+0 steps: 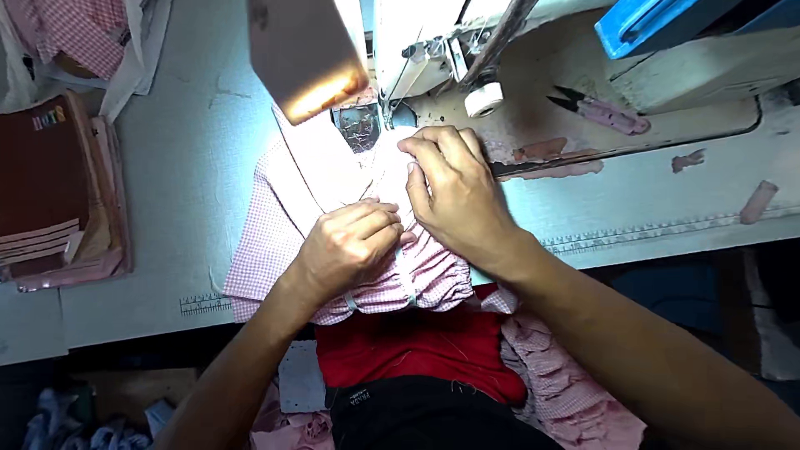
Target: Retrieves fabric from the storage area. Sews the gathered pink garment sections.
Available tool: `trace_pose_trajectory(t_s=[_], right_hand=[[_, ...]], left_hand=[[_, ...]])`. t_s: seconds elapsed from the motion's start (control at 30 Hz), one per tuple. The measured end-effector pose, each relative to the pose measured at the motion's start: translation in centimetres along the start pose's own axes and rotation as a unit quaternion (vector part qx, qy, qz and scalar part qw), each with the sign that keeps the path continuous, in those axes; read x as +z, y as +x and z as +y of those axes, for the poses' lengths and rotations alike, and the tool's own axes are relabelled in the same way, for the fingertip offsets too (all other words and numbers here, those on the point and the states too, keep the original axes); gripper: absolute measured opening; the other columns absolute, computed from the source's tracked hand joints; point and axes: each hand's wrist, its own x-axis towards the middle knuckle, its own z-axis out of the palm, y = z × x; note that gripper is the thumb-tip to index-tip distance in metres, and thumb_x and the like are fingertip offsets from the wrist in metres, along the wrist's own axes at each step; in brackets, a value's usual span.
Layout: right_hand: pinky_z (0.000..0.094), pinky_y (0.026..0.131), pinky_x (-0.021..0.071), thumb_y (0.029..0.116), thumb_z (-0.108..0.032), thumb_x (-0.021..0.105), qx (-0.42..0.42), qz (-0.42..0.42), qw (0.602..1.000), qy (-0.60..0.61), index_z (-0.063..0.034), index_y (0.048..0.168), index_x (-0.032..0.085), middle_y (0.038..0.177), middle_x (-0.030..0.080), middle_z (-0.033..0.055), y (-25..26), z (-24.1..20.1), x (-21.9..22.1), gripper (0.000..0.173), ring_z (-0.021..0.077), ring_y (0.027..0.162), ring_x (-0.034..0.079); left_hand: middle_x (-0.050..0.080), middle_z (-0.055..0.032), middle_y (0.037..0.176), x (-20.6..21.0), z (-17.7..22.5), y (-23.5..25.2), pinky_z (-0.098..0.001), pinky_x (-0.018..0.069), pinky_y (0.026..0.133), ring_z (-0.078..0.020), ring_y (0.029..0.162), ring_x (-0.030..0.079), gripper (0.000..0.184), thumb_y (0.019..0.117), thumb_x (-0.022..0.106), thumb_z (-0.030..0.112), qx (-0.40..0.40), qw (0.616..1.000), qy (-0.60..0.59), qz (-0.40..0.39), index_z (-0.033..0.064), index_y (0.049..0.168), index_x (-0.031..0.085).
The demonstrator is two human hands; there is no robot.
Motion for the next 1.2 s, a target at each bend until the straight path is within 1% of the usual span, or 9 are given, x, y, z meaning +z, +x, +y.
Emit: trace_pose_trajectory(t_s=[0.1, 0.3, 0.47, 0.57, 0.67, 0.77, 0.9, 1.03, 1.2], right_hand=[[0.0387, 0.099, 0.0469, 0.1039, -0.015, 0.046, -0.001, 0.004, 1.000, -0.012, -0.0063, 0.127, 0.069, 0.127, 0.066, 0.0140, 0.5, 0.5, 0.6, 0.034, 0.0310, 0.117, 0.059], [0.0404, 0.103, 0.0449, 0.1040, -0.013, 0.043, -0.009, -0.003, 1.000, -0.030, -0.0054, 0.133, 0.066, 0.133, 0.065, 0.0149, 1.5, 1.1, 0.9, 0.038, 0.0333, 0.121, 0.058], [0.0409, 0.108, 0.0442, 0.1035, -0.012, 0.042, -0.009, -0.007, 0.999, -0.034, -0.0038, 0.133, 0.066, 0.134, 0.064, 0.0173, 3.1, 1.9, 0.9, 0.039, 0.0341, 0.126, 0.057], [0.0453, 0.105, 0.0464, 0.1034, -0.012, 0.042, -0.011, -0.008, 0.999, -0.035, -0.0021, 0.131, 0.066, 0.129, 0.065, 0.0215, 3.8, 2.4, 0.9, 0.038, 0.0385, 0.123, 0.058], [0.0467, 0.099, 0.0501, 0.1042, -0.011, 0.042, -0.010, -0.001, 0.999, -0.043, -0.0018, 0.131, 0.065, 0.125, 0.064, 0.0247, 3.8, 1.9, 0.4, 0.037, 0.0408, 0.118, 0.061], [0.0461, 0.098, 0.0496, 0.1039, -0.010, 0.045, -0.043, -0.016, 0.998, -0.051, -0.0028, 0.131, 0.064, 0.132, 0.063, 0.0190, 1.2, 0.4, -1.5, 0.034, 0.0368, 0.121, 0.059], [0.0570, 0.097, 0.0458, 0.1031, -0.012, 0.047, -0.029, -0.077, 0.993, -0.081, -0.0049, 0.139, 0.061, 0.145, 0.059, 0.0124, -1.9, 0.2, -2.4, 0.039, 0.0388, 0.131, 0.054], [0.0531, 0.094, 0.0443, 0.1044, -0.014, 0.041, -0.013, -0.045, 0.992, -0.115, -0.0110, 0.134, 0.065, 0.140, 0.064, 0.0064, -0.8, 1.6, -1.6, 0.038, 0.0350, 0.126, 0.056], [0.0486, 0.095, 0.0459, 0.1028, -0.006, 0.045, -0.056, -0.011, 0.993, -0.100, -0.0107, 0.127, 0.069, 0.132, 0.067, 0.0103, 0.2, 2.0, -1.4, 0.034, 0.0356, 0.122, 0.058]], left_hand=[[0.078, -0.0114, 0.103, 0.1, -0.2, 0.1, -0.0377, 0.0576, 0.101, -0.0239, 0.109, 0.073, 0.016, 0.0984, 0.068, 0.014, -0.017, 1.000, 0.006, -0.002, 0.0023, 0.096, 0.079], [0.077, -0.0136, 0.106, 0.1, -1.5, 1.0, -0.0400, 0.0542, 0.107, -0.0270, 0.113, 0.072, 0.019, 0.1001, 0.068, 0.017, -0.018, 1.000, 0.010, -0.014, 0.0015, 0.097, 0.078], [0.076, -0.0144, 0.115, -0.2, -1.9, 1.7, -0.0385, 0.0516, 0.110, -0.0274, 0.120, 0.069, 0.025, 0.1026, 0.064, 0.022, -0.009, 0.999, 0.030, -0.028, 0.0026, 0.106, 0.079], [0.074, -0.0128, 0.122, -0.5, -1.3, 1.6, -0.0367, 0.0491, 0.112, -0.0253, 0.125, 0.066, 0.029, 0.1034, 0.062, 0.027, -0.030, 0.997, 0.051, -0.056, 0.0040, 0.112, 0.078], [0.075, -0.0110, 0.121, -0.6, -0.5, 1.7, -0.0363, 0.0499, 0.111, -0.0241, 0.124, 0.067, 0.028, 0.1030, 0.062, 0.026, -0.034, 0.995, 0.063, -0.067, 0.0050, 0.109, 0.079], [0.076, -0.0091, 0.116, -0.5, 0.1, 1.6, -0.0361, 0.0508, 0.110, -0.0235, 0.122, 0.068, 0.022, 0.1013, 0.062, 0.019, -0.032, 0.995, 0.065, -0.069, 0.0059, 0.106, 0.080], [0.076, -0.0095, 0.116, 0.0, 1.0, 1.0, -0.0353, 0.0512, 0.110, -0.0226, 0.121, 0.068, 0.020, 0.1005, 0.063, 0.016, -0.039, 0.996, 0.053, -0.066, 0.0057, 0.107, 0.079], [0.076, -0.0099, 0.117, -0.2, 1.1, 0.9, -0.0361, 0.0514, 0.110, -0.0226, 0.122, 0.068, 0.023, 0.1015, 0.064, 0.023, -0.047, 0.995, 0.053, -0.064, 0.0064, 0.107, 0.080], [0.077, -0.0096, 0.115, -0.2, 0.9, 1.3, -0.0360, 0.0520, 0.109, -0.0224, 0.119, 0.069, 0.023, 0.1014, 0.064, 0.022, -0.046, 0.995, 0.065, -0.061, 0.0061, 0.106, 0.080]])
